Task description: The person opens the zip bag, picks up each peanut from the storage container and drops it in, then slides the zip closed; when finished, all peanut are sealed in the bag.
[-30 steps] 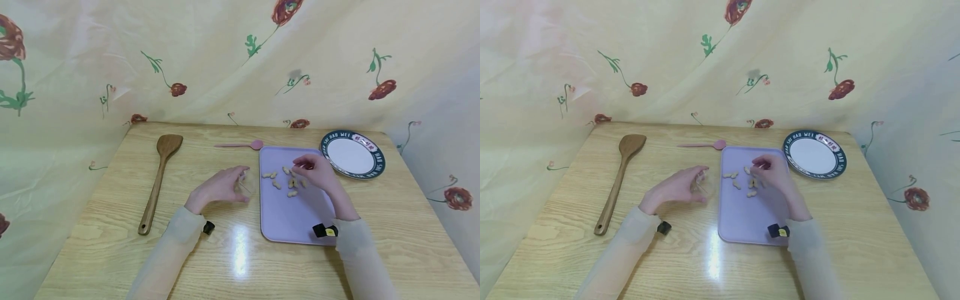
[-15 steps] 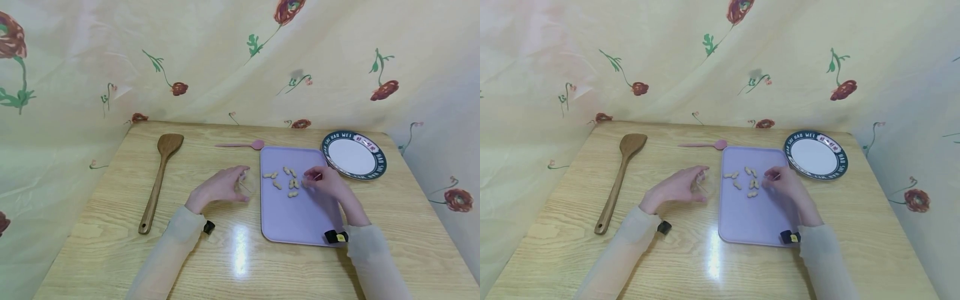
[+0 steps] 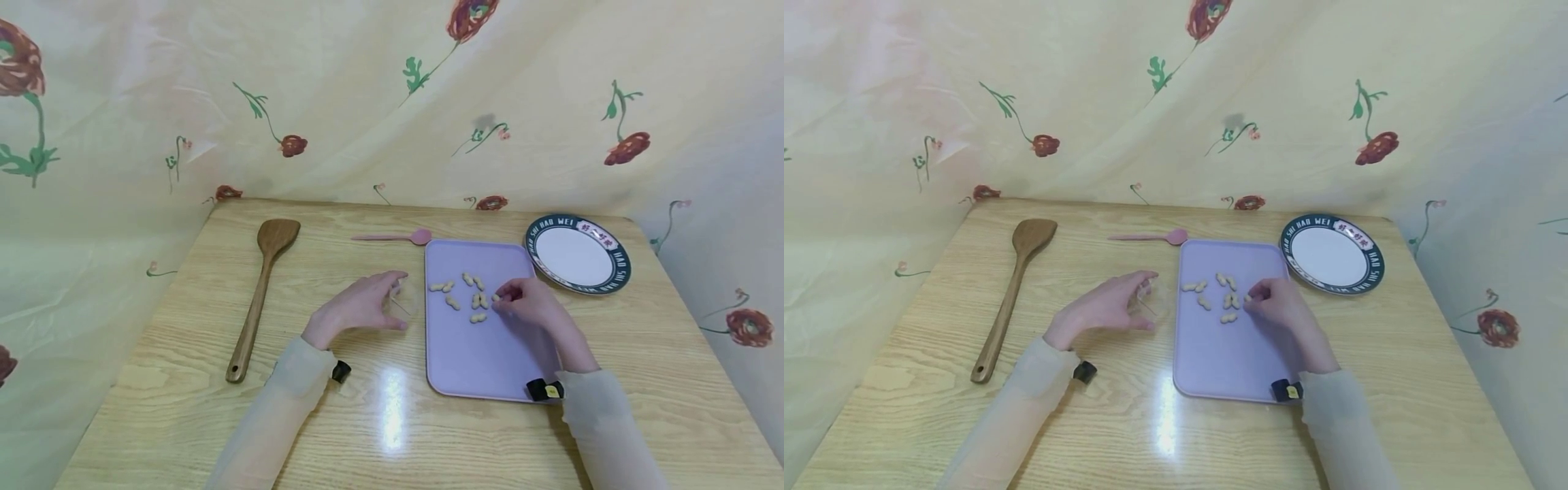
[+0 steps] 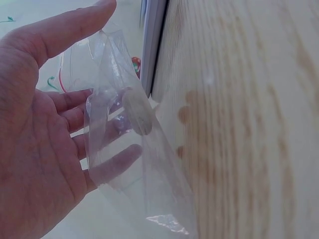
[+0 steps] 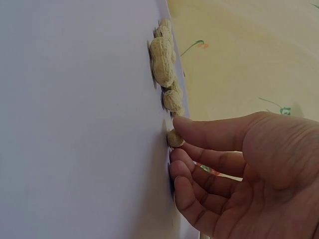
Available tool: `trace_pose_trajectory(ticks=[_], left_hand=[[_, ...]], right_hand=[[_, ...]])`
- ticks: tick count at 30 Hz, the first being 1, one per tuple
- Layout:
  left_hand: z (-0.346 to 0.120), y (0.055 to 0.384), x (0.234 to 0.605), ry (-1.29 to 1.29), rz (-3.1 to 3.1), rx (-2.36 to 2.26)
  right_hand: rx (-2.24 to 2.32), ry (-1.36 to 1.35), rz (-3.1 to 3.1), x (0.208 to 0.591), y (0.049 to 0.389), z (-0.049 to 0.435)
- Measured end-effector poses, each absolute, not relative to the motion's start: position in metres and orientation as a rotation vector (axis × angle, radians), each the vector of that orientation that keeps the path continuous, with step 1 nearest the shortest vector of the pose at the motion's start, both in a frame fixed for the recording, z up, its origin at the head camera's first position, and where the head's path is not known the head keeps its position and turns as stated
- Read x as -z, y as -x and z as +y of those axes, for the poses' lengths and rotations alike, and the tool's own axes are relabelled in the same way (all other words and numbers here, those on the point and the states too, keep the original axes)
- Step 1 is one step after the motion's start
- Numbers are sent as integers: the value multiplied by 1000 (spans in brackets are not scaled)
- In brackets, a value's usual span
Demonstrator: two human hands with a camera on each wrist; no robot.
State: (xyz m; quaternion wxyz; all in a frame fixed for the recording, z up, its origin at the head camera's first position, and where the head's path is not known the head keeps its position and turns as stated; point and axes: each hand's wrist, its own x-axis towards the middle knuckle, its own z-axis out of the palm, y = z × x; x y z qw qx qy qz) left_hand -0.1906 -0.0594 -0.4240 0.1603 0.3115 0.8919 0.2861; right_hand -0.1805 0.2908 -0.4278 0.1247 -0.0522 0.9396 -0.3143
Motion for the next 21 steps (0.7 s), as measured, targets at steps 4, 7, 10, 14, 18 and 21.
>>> trace_pose_trajectory(ticks=[4,7,10,14,18,21], left_hand=[[-59,191,425,-894,2546,-810],[-59,191,425,-896,2546,-804],[-59,191,426,-900,2548,-807],[-60,191,426,-918,2551,-811],[-60,191,427,-925,2556,-800],[-60,191,427,-922,2555,-800]], right_hand=[[908,144,2740,429,181,291],[904,154,2744,429,181,291],[901,160,2744,428,181,290],[900,143,2731,424,180,289],[901,126,2737,420,178,289],[907,128,2746,417,178,290]])
